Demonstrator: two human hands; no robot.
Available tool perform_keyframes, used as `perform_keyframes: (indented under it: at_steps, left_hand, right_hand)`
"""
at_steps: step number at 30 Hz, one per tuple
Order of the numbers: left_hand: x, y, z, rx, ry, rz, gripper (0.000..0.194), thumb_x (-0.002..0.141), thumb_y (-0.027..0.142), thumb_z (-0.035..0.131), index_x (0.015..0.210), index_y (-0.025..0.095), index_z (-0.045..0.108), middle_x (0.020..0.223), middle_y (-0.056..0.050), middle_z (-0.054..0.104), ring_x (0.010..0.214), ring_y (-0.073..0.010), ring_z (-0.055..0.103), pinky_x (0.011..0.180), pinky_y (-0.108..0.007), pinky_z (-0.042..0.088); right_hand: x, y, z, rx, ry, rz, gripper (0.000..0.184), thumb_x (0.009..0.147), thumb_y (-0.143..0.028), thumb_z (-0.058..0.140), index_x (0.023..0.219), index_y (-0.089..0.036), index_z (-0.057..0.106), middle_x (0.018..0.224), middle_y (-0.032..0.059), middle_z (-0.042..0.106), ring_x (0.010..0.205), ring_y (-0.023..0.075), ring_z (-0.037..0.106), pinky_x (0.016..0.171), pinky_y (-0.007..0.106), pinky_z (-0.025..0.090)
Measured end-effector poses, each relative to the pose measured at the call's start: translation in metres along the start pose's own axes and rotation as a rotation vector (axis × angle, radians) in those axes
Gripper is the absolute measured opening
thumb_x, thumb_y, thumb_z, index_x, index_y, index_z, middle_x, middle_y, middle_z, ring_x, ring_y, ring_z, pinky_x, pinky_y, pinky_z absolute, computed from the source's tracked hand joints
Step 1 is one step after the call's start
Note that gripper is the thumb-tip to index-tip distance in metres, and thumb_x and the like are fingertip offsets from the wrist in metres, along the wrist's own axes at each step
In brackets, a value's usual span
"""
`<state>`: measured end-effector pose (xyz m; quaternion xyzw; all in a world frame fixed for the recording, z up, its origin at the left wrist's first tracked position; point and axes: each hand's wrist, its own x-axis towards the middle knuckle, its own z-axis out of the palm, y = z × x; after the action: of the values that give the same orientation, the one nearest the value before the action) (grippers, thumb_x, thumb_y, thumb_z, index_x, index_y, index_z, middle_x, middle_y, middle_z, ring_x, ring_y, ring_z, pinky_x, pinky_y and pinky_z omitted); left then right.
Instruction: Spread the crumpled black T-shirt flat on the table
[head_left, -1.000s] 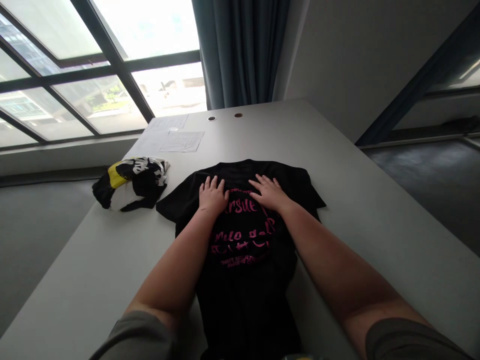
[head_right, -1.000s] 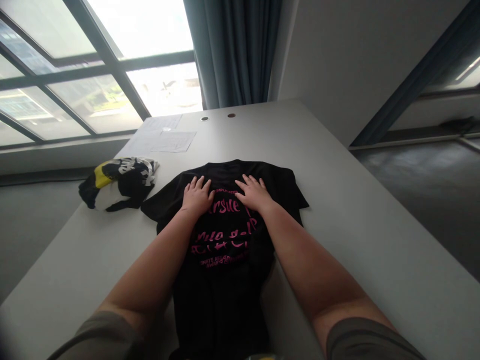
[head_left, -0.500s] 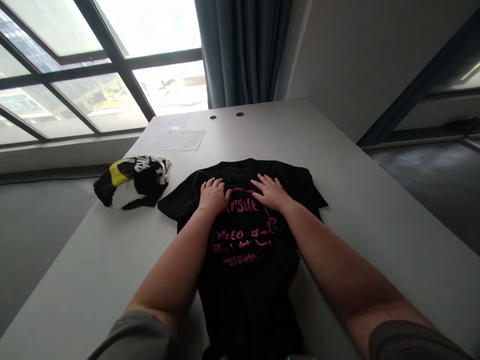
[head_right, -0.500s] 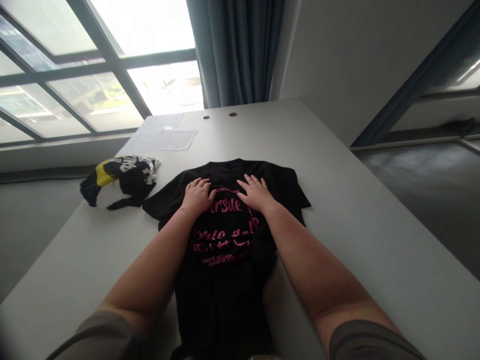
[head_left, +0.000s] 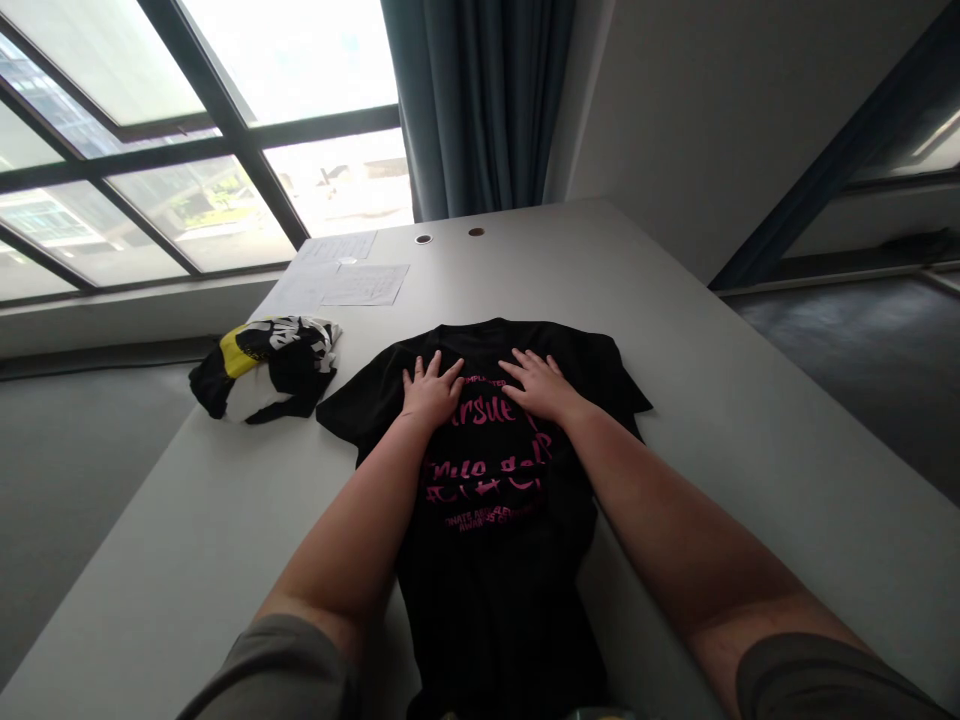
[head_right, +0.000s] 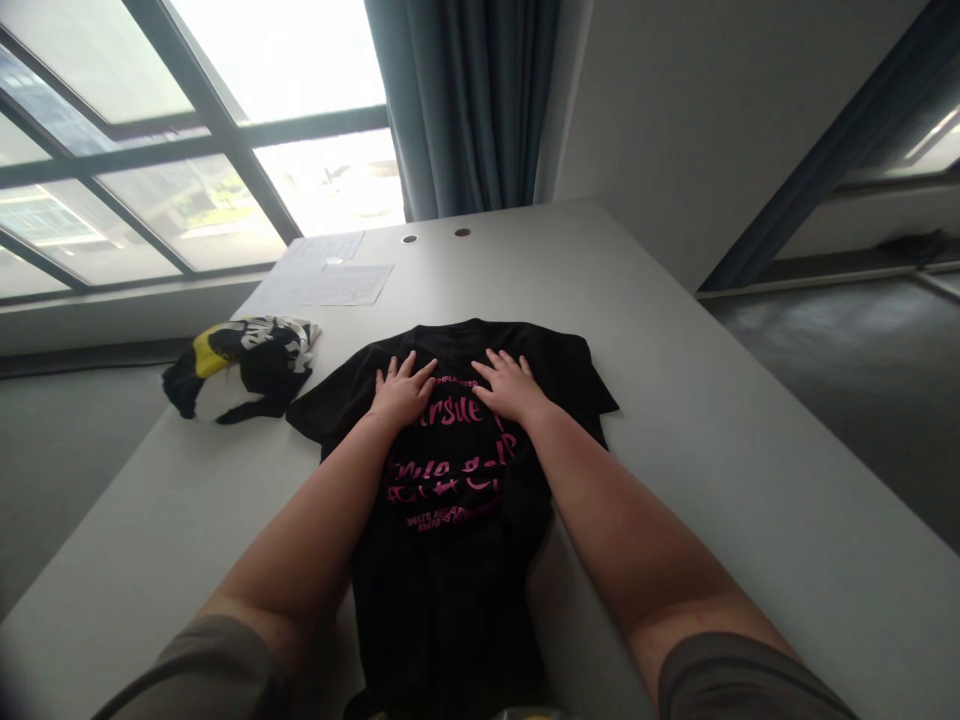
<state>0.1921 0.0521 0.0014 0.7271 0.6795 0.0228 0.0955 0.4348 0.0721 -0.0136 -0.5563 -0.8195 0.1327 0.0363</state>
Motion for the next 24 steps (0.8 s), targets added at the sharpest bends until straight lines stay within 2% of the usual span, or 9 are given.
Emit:
perform_keyframes:
  at_steps: [2,4,8,12,15,18,20,24]
  left_hand:
    - [0.002,0.001,-0.001,-0.007,-0.007,-0.063,0.061,0.1,0.067,0.029,0.159,0.053,0.034,0.177,0.003,0.016,0.161,-0.0457,0.011,0.123,-0.079,0.012]
    - [0.004,-0.001,-0.002,0.001,-0.003,-0.102,0.065,0.098,0.071,0.028,0.161,0.052,0.029,0.177,0.002,0.013,0.162,-0.0456,0.009,0.123,-0.08,0.011]
    - [0.009,-0.015,-0.002,0.033,0.024,-0.164,0.072,0.099,0.069,0.027,0.166,0.043,0.021,0.177,-0.002,0.01,0.163,-0.0392,0.012,0.129,-0.067,0.015]
    - [0.013,-0.028,-0.001,0.047,0.021,-0.183,0.074,0.1,0.066,0.024,0.167,0.035,0.026,0.177,-0.004,0.015,0.163,-0.0342,0.013,0.133,-0.057,0.015]
    - [0.019,-0.028,-0.002,0.054,0.023,-0.193,0.073,0.1,0.065,0.025,0.166,0.034,0.028,0.176,-0.005,0.018,0.162,-0.0368,0.016,0.131,-0.06,0.017]
    - [0.029,-0.018,-0.004,0.067,0.031,-0.215,0.071,0.1,0.06,0.025,0.165,0.031,0.031,0.176,-0.008,0.018,0.161,-0.0408,0.019,0.127,-0.068,0.022]
    - [0.038,-0.01,-0.006,0.08,0.027,-0.169,0.069,0.101,0.053,0.024,0.165,0.028,0.032,0.176,-0.007,0.018,0.161,-0.038,0.02,0.125,-0.069,0.025]
    - [0.055,0.0,-0.006,0.077,0.012,0.0,0.069,0.102,0.045,0.023,0.166,0.019,0.029,0.175,-0.009,0.02,0.162,-0.0277,0.02,0.131,-0.058,0.021]
  right_hand:
    - [0.003,0.006,0.0,-0.002,0.025,0.041,0.064,0.104,-0.06,0.04,0.163,-0.034,0.041,0.175,0.0049,0.023,0.16,0.0324,0.02,0.129,0.062,0.01]
    - [0.008,0.015,-0.001,-0.02,0.065,0.124,0.065,0.105,-0.061,0.037,0.164,-0.034,0.039,0.175,0.0059,0.022,0.16,0.0324,0.02,0.129,0.062,0.011]
    - [0.018,0.036,-0.004,-0.083,0.081,0.216,0.073,0.104,-0.066,0.031,0.167,-0.03,0.032,0.176,0.0081,0.017,0.161,0.032,0.017,0.13,0.054,0.013]
    - [0.026,0.049,-0.007,-0.108,0.088,0.262,0.076,0.104,-0.068,0.023,0.168,-0.028,0.028,0.176,0.0085,0.015,0.161,0.0317,0.016,0.13,0.052,0.012]
    - [0.032,0.053,-0.009,-0.108,0.077,0.284,0.076,0.104,-0.067,0.022,0.169,-0.029,0.026,0.176,0.0085,0.015,0.162,0.0309,0.016,0.13,0.054,0.012]
    - [0.039,0.057,-0.011,-0.105,0.071,0.28,0.075,0.104,-0.067,0.022,0.169,-0.03,0.026,0.176,0.0082,0.013,0.162,0.0305,0.014,0.129,0.057,0.013]
    - [0.045,0.059,-0.012,-0.108,0.065,0.267,0.074,0.104,-0.067,0.022,0.169,-0.03,0.025,0.177,0.0079,0.013,0.162,0.0306,0.013,0.128,0.059,0.013]
    - [0.056,0.066,-0.014,-0.122,0.039,0.23,0.073,0.104,-0.066,0.022,0.169,-0.032,0.024,0.177,0.0061,0.011,0.162,0.0308,0.013,0.127,0.061,0.013]
